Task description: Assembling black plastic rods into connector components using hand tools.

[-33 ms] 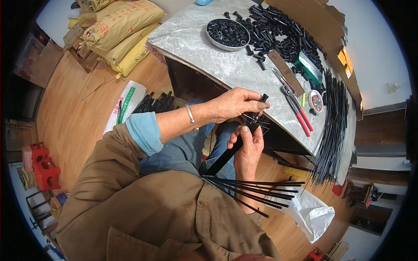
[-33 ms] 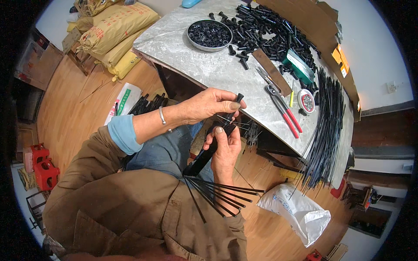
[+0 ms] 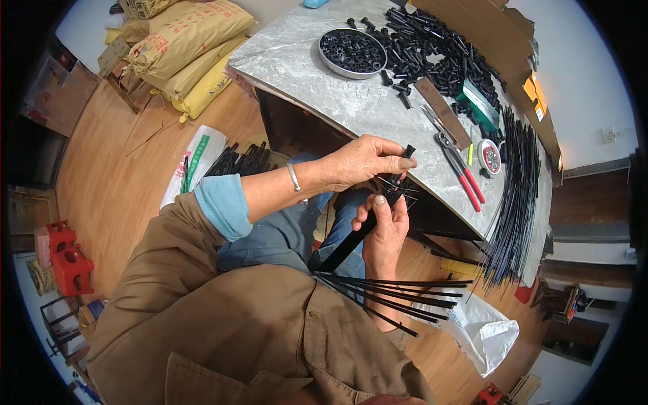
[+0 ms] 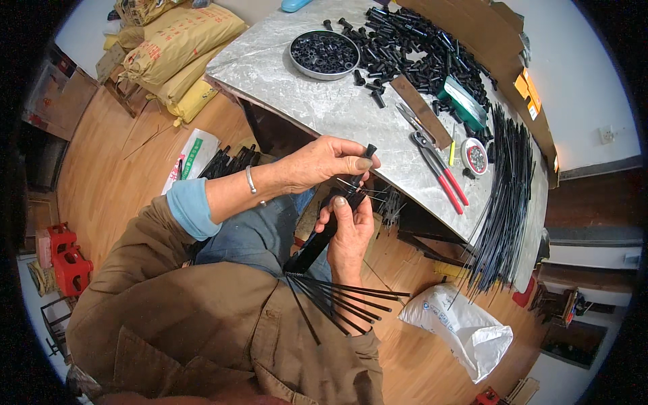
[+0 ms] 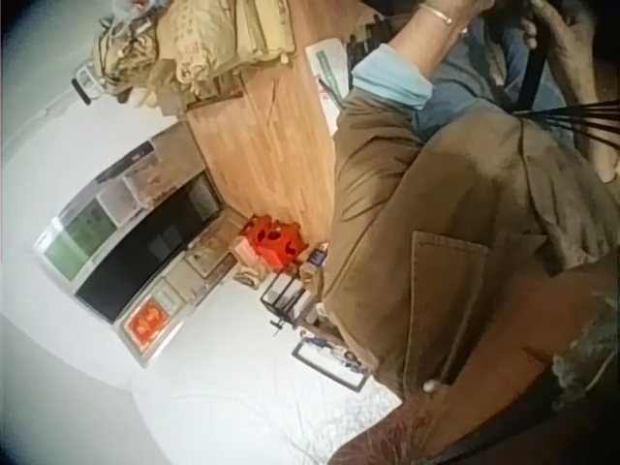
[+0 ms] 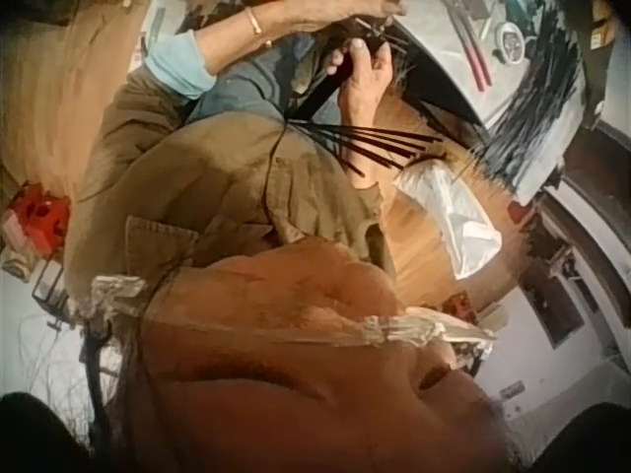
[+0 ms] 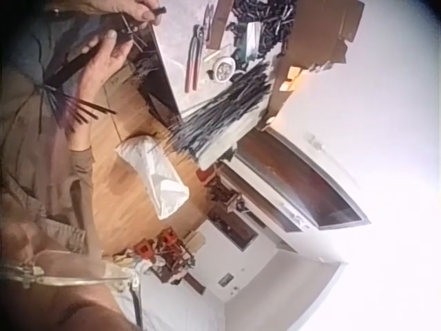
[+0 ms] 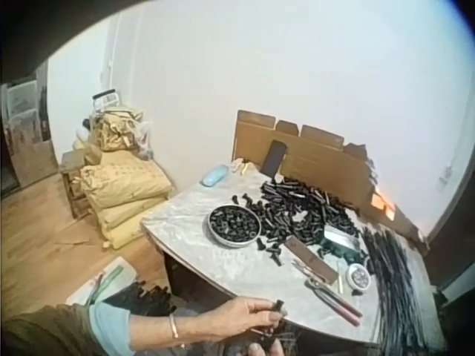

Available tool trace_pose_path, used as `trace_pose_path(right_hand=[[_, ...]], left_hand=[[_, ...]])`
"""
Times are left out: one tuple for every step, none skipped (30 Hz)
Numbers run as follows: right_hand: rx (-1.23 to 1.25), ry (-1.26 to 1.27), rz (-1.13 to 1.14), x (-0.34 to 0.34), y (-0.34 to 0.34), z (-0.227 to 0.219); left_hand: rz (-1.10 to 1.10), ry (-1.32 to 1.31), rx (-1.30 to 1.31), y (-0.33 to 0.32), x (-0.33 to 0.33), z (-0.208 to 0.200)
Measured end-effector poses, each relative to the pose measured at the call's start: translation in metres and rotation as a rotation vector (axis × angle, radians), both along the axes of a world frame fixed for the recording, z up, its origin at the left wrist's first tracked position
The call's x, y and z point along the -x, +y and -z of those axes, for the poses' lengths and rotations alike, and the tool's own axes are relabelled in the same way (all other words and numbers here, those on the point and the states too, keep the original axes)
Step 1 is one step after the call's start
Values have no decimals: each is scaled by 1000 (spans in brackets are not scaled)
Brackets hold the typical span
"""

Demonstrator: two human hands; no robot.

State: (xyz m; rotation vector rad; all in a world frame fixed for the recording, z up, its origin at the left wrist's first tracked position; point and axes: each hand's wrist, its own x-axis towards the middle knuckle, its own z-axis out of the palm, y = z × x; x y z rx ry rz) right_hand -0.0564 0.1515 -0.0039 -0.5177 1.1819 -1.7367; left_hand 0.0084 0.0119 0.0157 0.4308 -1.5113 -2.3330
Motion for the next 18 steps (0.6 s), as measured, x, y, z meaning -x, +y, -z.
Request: trace_pose_path(right_hand=[[1,-7,-9,0,0,1],[2,-9,-8,2,0,4],[18,-38,-39,4,0,7],[32,-66,-66,6,1,8],[33,-65,-60,8,1,7],[43,-94,-90,10,2,6],[54,-124,-123,10,1,7],[55,-123,-120,9,1,6],[56,-145,-130,8,0,6],[62,-175,-136,8,0,4],[67,-180,-130,8,0,4],[63,-185,-127,8,0,3],[55,-184,-126,8,0,4],[58,-185,-120,7,0,5],[58,-191,-118,7,-1,6],[57,-194,-116,8,-1,6],[63,-196,-107,8,-1,6],[53,-191,-89,8,0,7]], left_hand=[[-9,-28,-42,-1,0,4],[-18,-55,-84,-1,0,6],[-17,-56,-82,-1,0,7],[-34,-41,-102,1,-1,6],[-50,-24,-121,2,-1,5],[-45,-23,-121,3,0,4],[-75,10,-184,4,1,3],[-105,43,-248,5,0,3],[-103,45,-248,5,0,5],[-126,34,-252,6,0,6],[-149,23,-257,7,1,6],[-143,17,-253,7,2,5],[-138,3,-248,7,1,4],[-132,-13,-244,7,-1,3],[-125,-16,-240,7,-3,-1],[-118,-41,-237,6,-6,-10],[-110,-67,-232,6,-9,-15],[-101,-73,-226,6,-10,-12]])
